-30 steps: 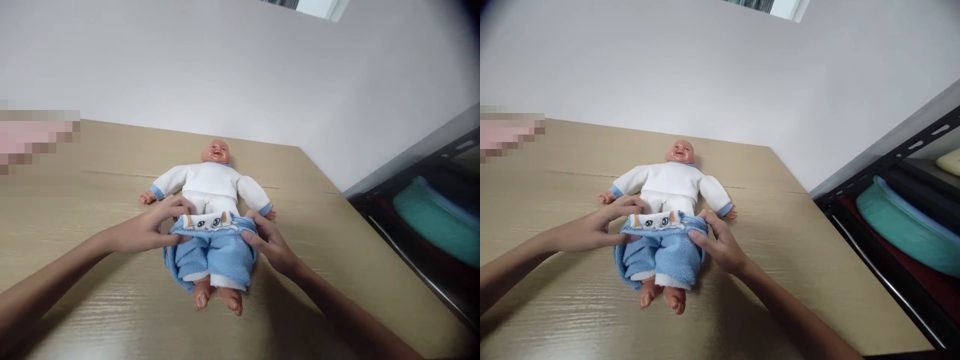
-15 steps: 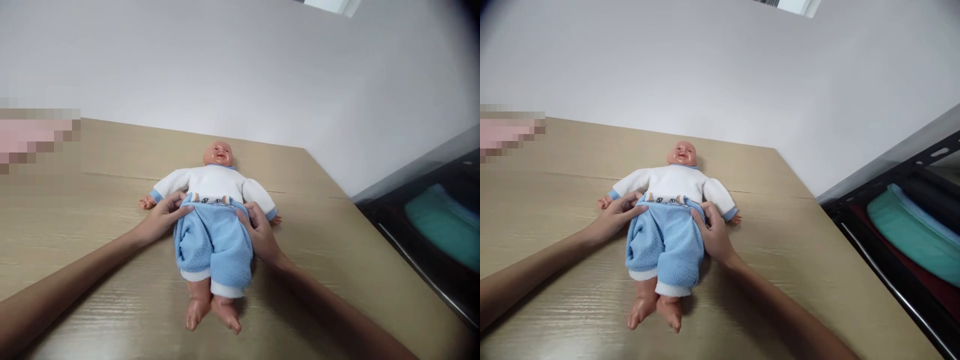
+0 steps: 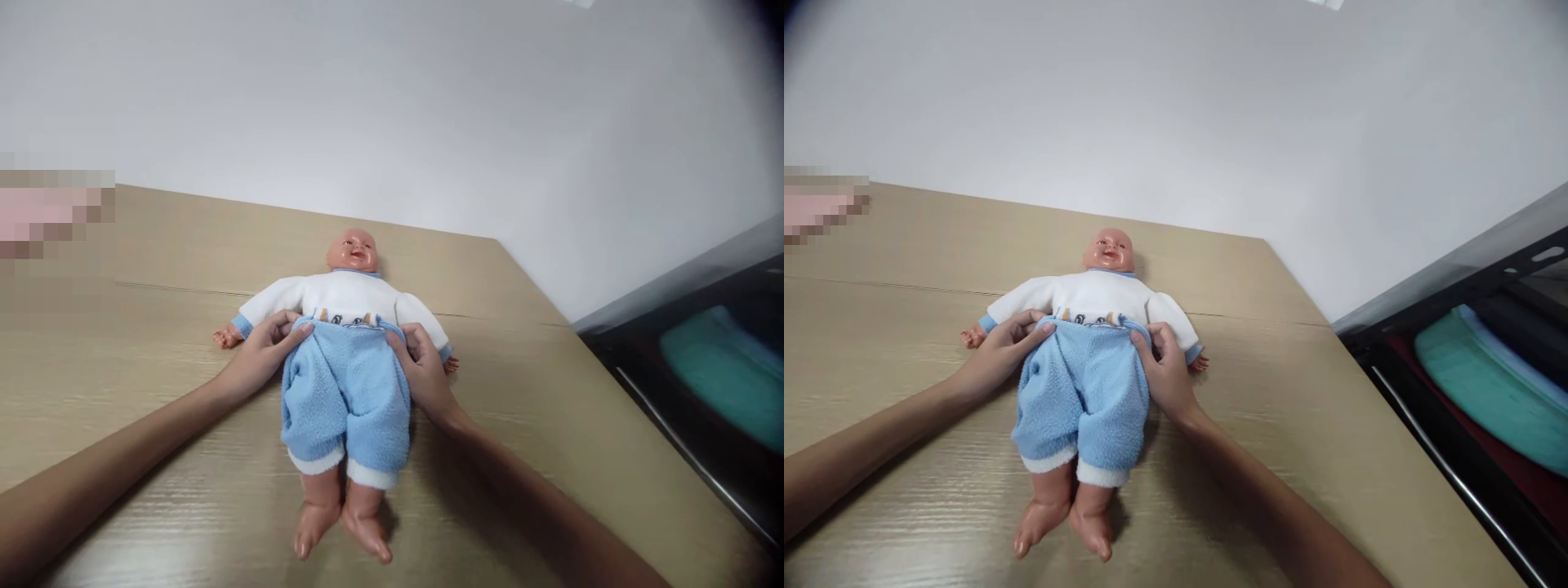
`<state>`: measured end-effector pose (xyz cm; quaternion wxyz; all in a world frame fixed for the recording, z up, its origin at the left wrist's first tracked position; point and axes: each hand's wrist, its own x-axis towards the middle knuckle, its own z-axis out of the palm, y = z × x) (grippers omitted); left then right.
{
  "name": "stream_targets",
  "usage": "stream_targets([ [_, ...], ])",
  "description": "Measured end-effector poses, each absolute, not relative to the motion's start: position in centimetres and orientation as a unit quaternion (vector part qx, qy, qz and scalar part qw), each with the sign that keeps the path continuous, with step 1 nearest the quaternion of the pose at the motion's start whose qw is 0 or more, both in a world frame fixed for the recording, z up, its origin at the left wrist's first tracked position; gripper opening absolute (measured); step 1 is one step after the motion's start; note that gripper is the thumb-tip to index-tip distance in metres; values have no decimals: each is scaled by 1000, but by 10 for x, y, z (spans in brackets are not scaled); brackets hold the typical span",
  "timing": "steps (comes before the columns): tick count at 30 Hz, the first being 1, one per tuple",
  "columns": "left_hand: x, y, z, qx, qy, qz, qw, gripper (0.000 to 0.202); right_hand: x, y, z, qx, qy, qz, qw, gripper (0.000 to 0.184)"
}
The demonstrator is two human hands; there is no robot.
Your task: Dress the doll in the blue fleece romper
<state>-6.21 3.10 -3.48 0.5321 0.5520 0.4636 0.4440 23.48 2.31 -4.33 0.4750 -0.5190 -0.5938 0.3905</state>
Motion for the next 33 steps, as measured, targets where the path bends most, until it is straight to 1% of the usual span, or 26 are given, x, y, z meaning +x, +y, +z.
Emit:
stream_targets([
  [4,-65,18,-37,598,487,435,465,47,243,9,-38,-532,-587,434,429,44],
  [6,-65,11,-39,602,483,450,450,45,243,2,-36,-533,-551,471,436,44],
  [10,-64,10,-41,574,475,473,470,44,237,2,-39,-534,-469,521,473,49],
  [12,-67,17,-42,559,476,488,473,44,236,9,-40,-527,-465,522,483,49],
  [14,-71,26,-42,546,465,488,497,50,240,18,-38,-517,-478,516,488,46],
  [17,-76,38,-38,552,439,460,539,58,247,26,-36,-501,-525,489,484,41],
  [19,-78,41,-34,581,427,435,539,55,251,26,-34,-492,-564,460,477,37],
  [23,-80,39,-19,649,406,402,502,50,250,18,-21,-481,-625,401,465,30],
  [26,-80,39,-8,676,383,431,459,47,248,15,0,-460,-703,317,441,29],
  [28,-78,41,-3,675,374,444,456,45,247,18,14,-442,-740,288,418,27],
  [30,-75,46,-1,647,378,441,493,45,245,27,24,-428,-733,339,405,23],
  [31,-74,49,-2,625,382,438,522,46,245,33,26,-422,-715,385,403,24],
  [33,-71,54,-5,573,389,436,574,49,246,45,23,-418,-668,463,406,35],
])
